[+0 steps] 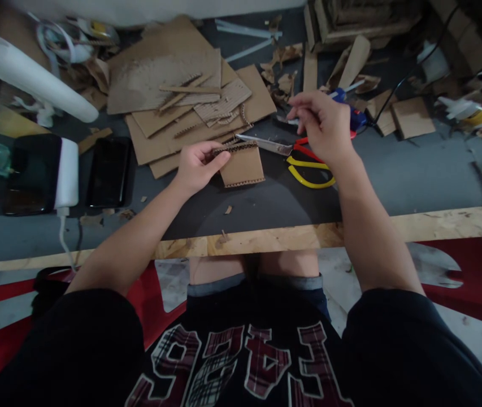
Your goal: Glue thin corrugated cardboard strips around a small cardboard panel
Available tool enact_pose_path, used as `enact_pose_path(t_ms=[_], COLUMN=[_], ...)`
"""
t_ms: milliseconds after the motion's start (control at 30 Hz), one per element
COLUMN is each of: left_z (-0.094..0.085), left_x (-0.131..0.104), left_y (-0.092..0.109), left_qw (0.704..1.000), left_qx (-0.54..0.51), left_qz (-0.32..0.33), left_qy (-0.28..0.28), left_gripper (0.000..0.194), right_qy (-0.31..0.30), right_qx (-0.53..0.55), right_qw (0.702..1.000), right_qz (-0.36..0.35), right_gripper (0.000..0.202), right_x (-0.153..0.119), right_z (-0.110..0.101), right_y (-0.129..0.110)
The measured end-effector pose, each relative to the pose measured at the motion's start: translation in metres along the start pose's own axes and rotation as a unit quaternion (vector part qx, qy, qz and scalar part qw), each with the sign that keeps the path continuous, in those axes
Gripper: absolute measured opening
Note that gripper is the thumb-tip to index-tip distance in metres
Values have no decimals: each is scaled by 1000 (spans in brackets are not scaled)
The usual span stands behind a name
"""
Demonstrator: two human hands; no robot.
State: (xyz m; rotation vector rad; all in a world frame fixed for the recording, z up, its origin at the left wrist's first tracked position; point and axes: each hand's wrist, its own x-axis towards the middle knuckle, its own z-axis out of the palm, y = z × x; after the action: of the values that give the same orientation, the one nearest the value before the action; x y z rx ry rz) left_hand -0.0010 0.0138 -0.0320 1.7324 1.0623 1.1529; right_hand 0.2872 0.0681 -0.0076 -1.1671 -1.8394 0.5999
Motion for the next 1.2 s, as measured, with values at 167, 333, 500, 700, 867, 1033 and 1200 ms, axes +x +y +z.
enact_pose_path(t_ms=[167, 333, 500, 700, 867, 1033, 1200], left_z=[0, 0, 0, 1, 1, 1, 1], left_x=[0, 0, 1, 1, 1, 0, 0], left_y=[-1, -2, -2, -1, -2, -1, 0], left_qw=[1000, 1000, 1000, 1000, 1000, 1000, 1000], left_qx=[1, 2, 0, 1, 7, 9, 2], left_qz=[3, 1, 14, 24, 26, 24, 28], left_qy=[2, 2, 8, 9, 14, 6, 4], left_gripper=[57, 57, 56, 55, 56, 56, 56], right_qy=[17, -8, -30, -30, -35, -24, -15], right_qx=[26, -35, -61, -87, -101, -170, -161], right_qw=[999, 998, 995, 993, 989, 982, 984], right_qz=[-8, -43, -73, -78, -99, -77, -71], right_gripper=[14, 15, 26, 31, 30, 32, 34], right_x=[-2, -4, -3, -2, -3, -3, -2], right_z=[4, 1, -2, -3, -3, -5, -9], right_y=[-1, -10, -16, -17, -17, -16, -11])
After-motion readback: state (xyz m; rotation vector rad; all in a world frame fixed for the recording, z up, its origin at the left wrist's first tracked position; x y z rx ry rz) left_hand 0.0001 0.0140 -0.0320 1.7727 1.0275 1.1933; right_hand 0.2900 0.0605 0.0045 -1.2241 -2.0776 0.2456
